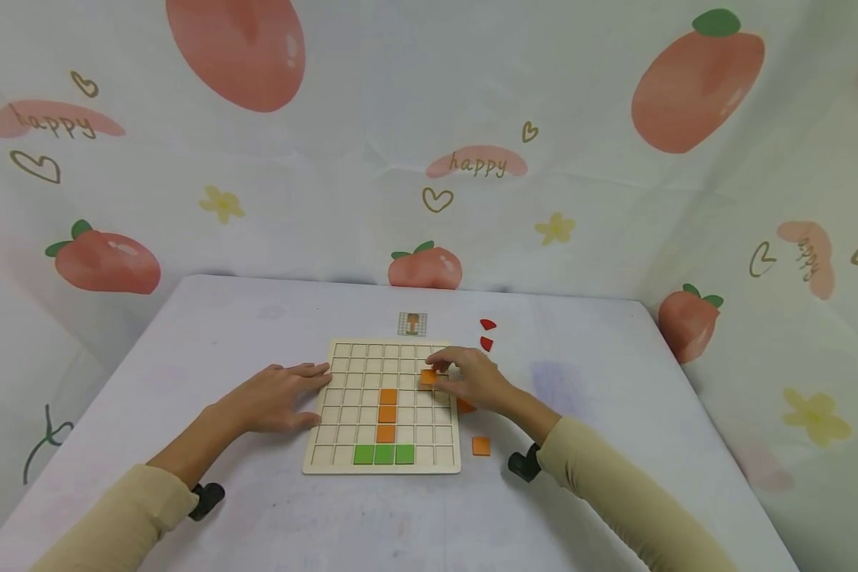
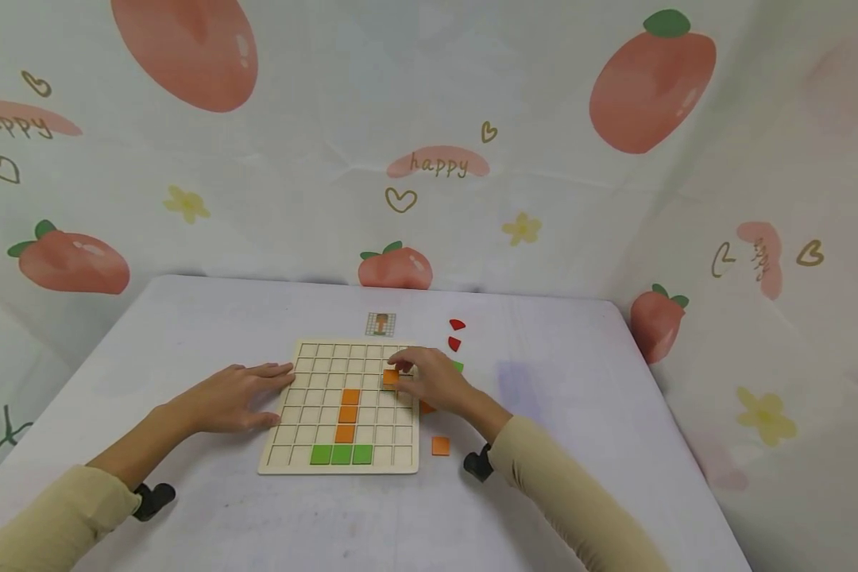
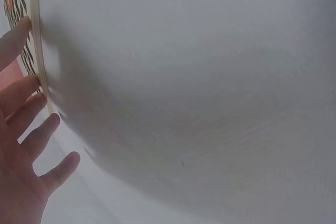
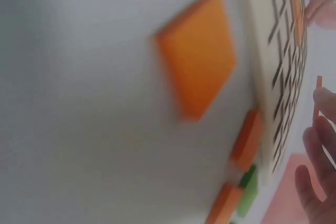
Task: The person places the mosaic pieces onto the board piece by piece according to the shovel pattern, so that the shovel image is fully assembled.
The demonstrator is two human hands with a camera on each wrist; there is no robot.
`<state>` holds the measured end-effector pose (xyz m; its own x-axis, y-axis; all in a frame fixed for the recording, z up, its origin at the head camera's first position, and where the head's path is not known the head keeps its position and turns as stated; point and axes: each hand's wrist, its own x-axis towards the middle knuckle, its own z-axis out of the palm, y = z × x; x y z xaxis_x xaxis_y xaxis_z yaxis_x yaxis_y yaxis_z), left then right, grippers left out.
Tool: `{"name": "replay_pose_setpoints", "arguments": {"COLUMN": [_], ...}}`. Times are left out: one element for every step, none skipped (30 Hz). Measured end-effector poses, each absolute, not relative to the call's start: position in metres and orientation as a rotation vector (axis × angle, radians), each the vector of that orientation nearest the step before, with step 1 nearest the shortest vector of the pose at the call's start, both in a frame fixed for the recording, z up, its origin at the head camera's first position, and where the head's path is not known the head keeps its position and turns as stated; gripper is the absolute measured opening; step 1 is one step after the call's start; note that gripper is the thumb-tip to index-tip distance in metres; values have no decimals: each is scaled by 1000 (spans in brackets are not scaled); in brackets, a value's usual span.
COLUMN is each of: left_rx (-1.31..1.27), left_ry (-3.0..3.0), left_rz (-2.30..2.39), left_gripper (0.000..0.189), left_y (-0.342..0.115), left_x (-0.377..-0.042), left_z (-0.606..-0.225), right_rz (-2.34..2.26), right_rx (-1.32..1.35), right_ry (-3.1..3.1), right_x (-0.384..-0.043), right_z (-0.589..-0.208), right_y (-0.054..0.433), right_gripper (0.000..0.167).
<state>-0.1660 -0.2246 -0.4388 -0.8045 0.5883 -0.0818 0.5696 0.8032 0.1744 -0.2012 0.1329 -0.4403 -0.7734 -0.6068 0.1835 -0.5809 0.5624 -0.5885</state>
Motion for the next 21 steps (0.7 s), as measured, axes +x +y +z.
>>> {"name": "replay_pose_setpoints", "arguments": {"left_rx": [917, 921, 912, 914, 912, 913, 906, 909, 907, 911, 915, 921, 923, 923, 922, 922, 921, 918, 914, 910, 908], "left_ry": [2857, 2857, 2856, 2855, 2855, 2855, 2853, 2853, 2855, 2856, 2857, 2859, 2859, 2859, 2860, 2859, 2858, 2857, 2855, 2854, 2853], "left_rz": [215, 213, 215, 212, 209, 206, 206, 203, 201, 201, 202, 204, 205, 207, 209, 210, 211, 211, 213, 215, 217], "left_gripper": [67, 67, 67, 67, 67, 67, 67, 67, 67, 67, 67, 67, 67, 67, 67, 67, 67, 67, 67, 67, 67], "left_y": [-225, -225, -225, -225, -226, -226, -226, -226, -226, -226, -226, -226, -226, -226, -226, -226, -226, -226, -226, -226, -226], "left_x": [-166, -166, -166, -166, -166, -166, -166, -167, -167, -167, -167, -167, -167, -167, -167, -167, -167, -167, -167, -167, -167], "left_z": [-439, -439, -439, -439, -439, -439, -439, -439, -440, -440, -440, -440, -440, -440, -440, -439, -439, -439, -439, -439, -439], "right_rz": [-1017, -1023, -1032, -1038, -1042, -1047, -1050, -1050, -1044, -1038, -1038, -1037, -1027, -1011, -1000, -991, -978, -959, -940, -930, -928], "right_rx": [-1043, -1042, -1039, -1031, -1025, -1028, -1030, -1032, -1035, -1037, -1044, -1048, -1042, -1035, -1031, -1026, -1016, -1004, -998, -993, -992], "right_ry": [2737, 2733, 2727, 2721, 2715, 2710, 2707, 2703, 2701, 2699, 2691, 2682, 2673, 2670, 2666, 2663, 2661, 2666, 2672, 2679, 2681], "right_x": [-203, -205, -206, -208, -209, -210, -212, -213, -213, -214, -215, -215, -215, -215, -215, -214, -214, -214, -213, -213, -213], "right_z": [-440, -439, -439, -438, -438, -438, -439, -440, -441, -442, -444, -445, -446, -447, -447, -447, -446, -446, -446, -446, -446], "right_y": [129, 124, 120, 116, 112, 108, 104, 101, 98, 96, 93, 91, 89, 87, 85, 83, 81, 79, 77, 76, 74], "right_gripper": [35, 35, 35, 35, 36, 36, 37, 37, 37, 36, 36, 35, 34, 33, 33, 32, 32, 33, 33, 33, 33]}}
